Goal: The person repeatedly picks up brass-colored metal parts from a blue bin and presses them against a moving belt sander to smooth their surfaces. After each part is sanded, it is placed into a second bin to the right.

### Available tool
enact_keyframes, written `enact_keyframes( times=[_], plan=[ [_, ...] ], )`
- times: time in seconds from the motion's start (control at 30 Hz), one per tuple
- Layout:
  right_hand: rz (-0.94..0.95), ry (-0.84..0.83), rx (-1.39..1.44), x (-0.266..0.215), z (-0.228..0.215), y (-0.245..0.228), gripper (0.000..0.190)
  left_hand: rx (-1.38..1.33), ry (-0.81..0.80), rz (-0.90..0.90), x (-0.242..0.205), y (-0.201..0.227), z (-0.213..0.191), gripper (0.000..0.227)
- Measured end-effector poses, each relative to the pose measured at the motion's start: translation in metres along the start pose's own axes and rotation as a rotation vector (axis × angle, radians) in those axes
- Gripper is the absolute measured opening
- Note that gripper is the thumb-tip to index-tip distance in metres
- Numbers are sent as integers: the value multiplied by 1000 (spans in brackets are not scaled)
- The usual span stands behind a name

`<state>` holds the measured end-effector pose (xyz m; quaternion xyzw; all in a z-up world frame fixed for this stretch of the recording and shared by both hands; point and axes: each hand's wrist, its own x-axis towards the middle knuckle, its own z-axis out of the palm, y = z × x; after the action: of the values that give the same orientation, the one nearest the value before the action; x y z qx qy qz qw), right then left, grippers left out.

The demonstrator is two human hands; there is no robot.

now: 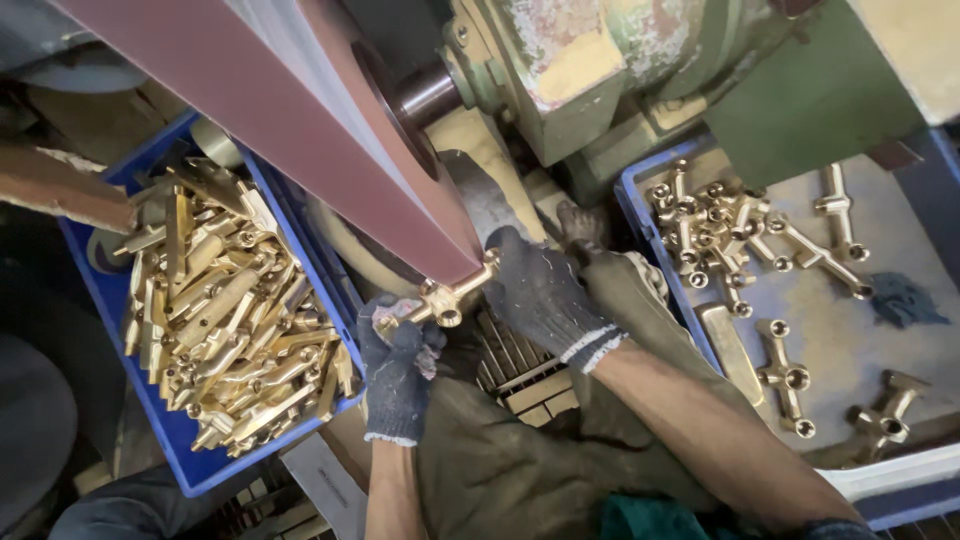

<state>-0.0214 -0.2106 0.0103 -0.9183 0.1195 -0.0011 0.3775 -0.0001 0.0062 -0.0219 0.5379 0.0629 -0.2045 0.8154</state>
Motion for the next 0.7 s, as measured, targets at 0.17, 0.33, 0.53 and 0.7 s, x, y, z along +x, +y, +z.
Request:
enact_keyframes(
  times=[0.17,0.33,0.53,0.7],
  plan=[
    [103,-75,83,4,8,9,38,73,193,-211,14,-4,-5,30],
    [178,-120,132,16,31,30,28,-52,135,-357,36,-12,-30,23],
    [266,-216,246,21,28,34,30,-208,121,-572,52,-6,-31,32],
    [-157,-153,239,-36,-26,15,40,-90,115,-170,-46,20,4,29]
  ],
)
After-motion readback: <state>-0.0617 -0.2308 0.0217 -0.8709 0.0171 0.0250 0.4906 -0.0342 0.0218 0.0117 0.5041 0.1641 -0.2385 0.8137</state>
